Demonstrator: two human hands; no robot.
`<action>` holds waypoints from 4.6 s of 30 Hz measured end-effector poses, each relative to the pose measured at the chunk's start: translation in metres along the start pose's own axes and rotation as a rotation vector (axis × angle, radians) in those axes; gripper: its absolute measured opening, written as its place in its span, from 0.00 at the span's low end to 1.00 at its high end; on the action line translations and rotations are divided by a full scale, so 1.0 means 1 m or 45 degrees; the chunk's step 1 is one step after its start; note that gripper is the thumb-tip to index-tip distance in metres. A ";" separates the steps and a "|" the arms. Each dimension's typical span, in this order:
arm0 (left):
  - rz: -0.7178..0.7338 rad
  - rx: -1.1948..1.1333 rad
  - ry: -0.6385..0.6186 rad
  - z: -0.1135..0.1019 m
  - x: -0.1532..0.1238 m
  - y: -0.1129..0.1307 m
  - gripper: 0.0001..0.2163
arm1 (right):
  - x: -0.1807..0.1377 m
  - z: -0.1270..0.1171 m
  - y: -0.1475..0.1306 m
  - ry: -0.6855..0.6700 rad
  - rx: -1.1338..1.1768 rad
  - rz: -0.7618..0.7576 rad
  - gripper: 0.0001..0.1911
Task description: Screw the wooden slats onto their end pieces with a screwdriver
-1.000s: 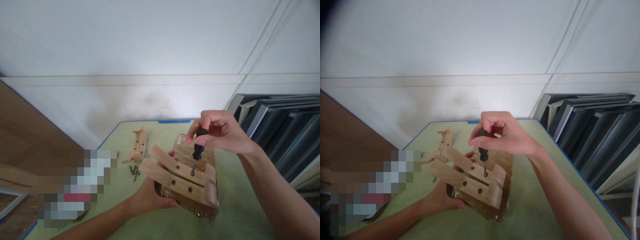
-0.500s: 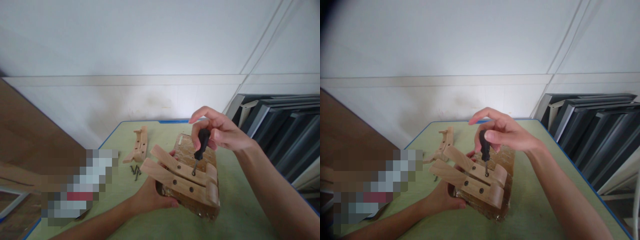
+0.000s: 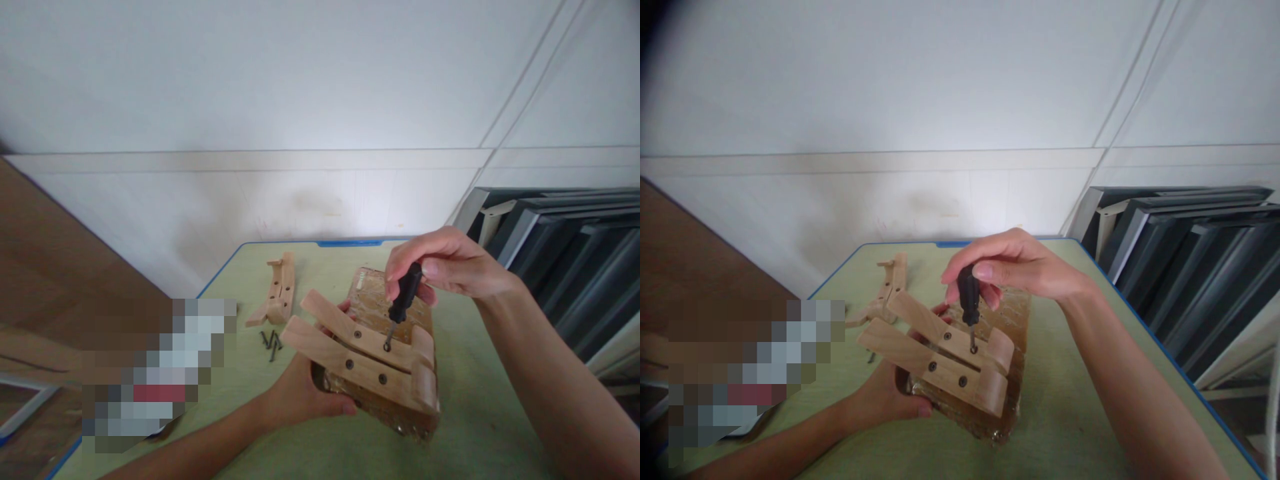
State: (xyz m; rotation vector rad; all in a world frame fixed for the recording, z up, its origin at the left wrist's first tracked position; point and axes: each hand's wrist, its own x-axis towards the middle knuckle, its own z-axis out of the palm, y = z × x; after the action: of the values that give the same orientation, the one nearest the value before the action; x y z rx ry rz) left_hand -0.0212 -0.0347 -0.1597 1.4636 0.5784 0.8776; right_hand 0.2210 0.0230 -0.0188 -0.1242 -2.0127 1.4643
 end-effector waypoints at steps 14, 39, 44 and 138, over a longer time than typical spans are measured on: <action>-0.039 0.030 0.027 0.000 -0.002 0.000 0.45 | 0.001 0.002 -0.001 -0.008 -0.035 -0.067 0.13; 0.060 0.108 0.039 0.004 0.003 0.008 0.41 | 0.005 0.000 -0.004 0.219 -0.343 -0.140 0.10; 0.048 0.101 0.027 0.003 0.003 0.008 0.41 | 0.005 0.000 -0.005 0.230 -0.294 -0.133 0.10; -0.050 0.031 0.010 0.002 0.000 0.003 0.46 | 0.006 0.005 -0.004 0.066 -0.178 -0.109 0.11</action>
State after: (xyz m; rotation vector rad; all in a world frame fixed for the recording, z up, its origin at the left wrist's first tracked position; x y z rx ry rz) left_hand -0.0196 -0.0363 -0.1568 1.4665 0.6234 0.8486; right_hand 0.2144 0.0205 -0.0137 -0.1313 -2.0514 1.2554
